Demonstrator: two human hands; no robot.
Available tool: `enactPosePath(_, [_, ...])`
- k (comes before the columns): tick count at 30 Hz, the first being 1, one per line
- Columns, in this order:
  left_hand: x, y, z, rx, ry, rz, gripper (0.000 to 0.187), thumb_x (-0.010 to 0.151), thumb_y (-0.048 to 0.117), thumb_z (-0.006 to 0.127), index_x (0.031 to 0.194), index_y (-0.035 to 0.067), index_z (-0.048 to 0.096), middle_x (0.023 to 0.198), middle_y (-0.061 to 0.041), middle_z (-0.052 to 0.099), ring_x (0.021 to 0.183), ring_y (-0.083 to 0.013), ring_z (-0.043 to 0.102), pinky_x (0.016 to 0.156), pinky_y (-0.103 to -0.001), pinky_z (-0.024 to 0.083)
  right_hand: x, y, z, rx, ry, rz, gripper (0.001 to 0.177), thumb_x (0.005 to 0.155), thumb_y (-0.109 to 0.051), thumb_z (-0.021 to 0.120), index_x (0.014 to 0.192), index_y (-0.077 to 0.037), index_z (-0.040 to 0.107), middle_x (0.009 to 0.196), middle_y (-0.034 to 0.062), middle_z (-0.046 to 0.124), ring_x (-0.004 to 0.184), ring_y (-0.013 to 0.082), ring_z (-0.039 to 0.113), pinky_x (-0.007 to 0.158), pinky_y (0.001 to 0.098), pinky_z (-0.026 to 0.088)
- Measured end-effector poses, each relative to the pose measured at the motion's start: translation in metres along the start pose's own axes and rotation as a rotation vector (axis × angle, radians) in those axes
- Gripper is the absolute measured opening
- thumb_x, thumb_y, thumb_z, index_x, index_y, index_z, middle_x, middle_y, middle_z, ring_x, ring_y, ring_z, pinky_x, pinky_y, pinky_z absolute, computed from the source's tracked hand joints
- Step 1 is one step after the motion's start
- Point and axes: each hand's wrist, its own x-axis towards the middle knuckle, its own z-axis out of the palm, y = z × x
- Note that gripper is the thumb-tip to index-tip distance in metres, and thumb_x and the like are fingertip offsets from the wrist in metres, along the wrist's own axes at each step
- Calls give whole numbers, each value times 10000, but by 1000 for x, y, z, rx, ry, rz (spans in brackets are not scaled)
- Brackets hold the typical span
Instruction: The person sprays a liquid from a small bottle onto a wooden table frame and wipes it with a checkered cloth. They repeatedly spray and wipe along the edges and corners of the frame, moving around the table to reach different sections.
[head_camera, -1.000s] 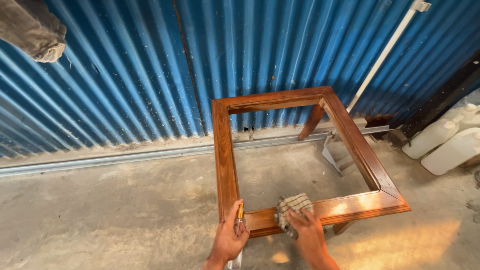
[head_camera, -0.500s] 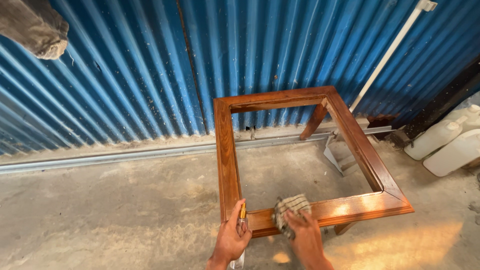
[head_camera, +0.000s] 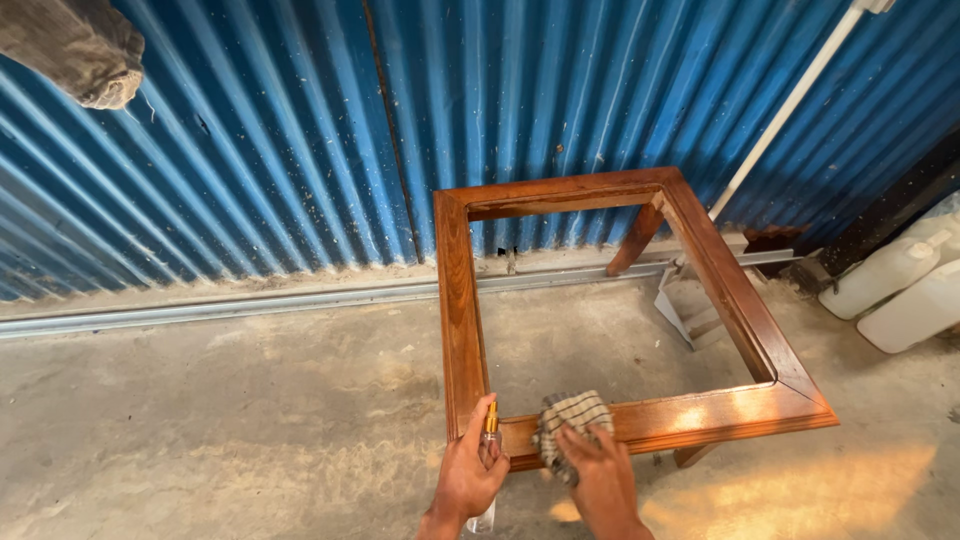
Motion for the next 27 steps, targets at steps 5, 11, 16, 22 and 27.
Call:
enactPosePath(5, [3,0,0,-23,-5,-1,853,840,62,633,1585,317,301,730,-50,684,673,-143,693,682,-303,552,24,-40,-16,16,-205,269,722,672,-101,886,1356,-183,671,1442,-32,616,1334,245,458,1063,410,419])
enactPosePath(11, [0,3,-1,-3,13,-12,850,835,68,649,1575,329,323,704,-73,669,660,-155,687,670,-317,564,5,-39,6,148,-59,-102,616,647,-29,839,1248,-100,728,1413,16,658,1284,273,502,974,469,427])
enactPosePath(16, [-3,-2,-1,3,13,10,853,831,68,645,1578,325,323,695,-68,667,641,-166,686,650,-325,558,4,-5,10,100,23,-38,611,678,-27,820,1274,-91,701,1347,26,652,1284,293,514,965,431,431])
enactPosePath(22, [1,0,-3,21,21,21,862,821,62,647,1579,320,326,682,-76,664,631,-170,681,646,-323,558,18,-44,18,106,48,-64,724,602,102,740,1297,-96,704,1387,40,660,1269,331,521,1014,442,419])
enactPosePath(27, [0,-2,-3,-37,27,57,864,822,57,650,1584,306,329,666,-81,632,627,-171,669,640,-335,558,6,-32,14,212,-23,-223,653,613,69,765,1250,-61,695,1388,58,651,1261,336,520,972,451,426])
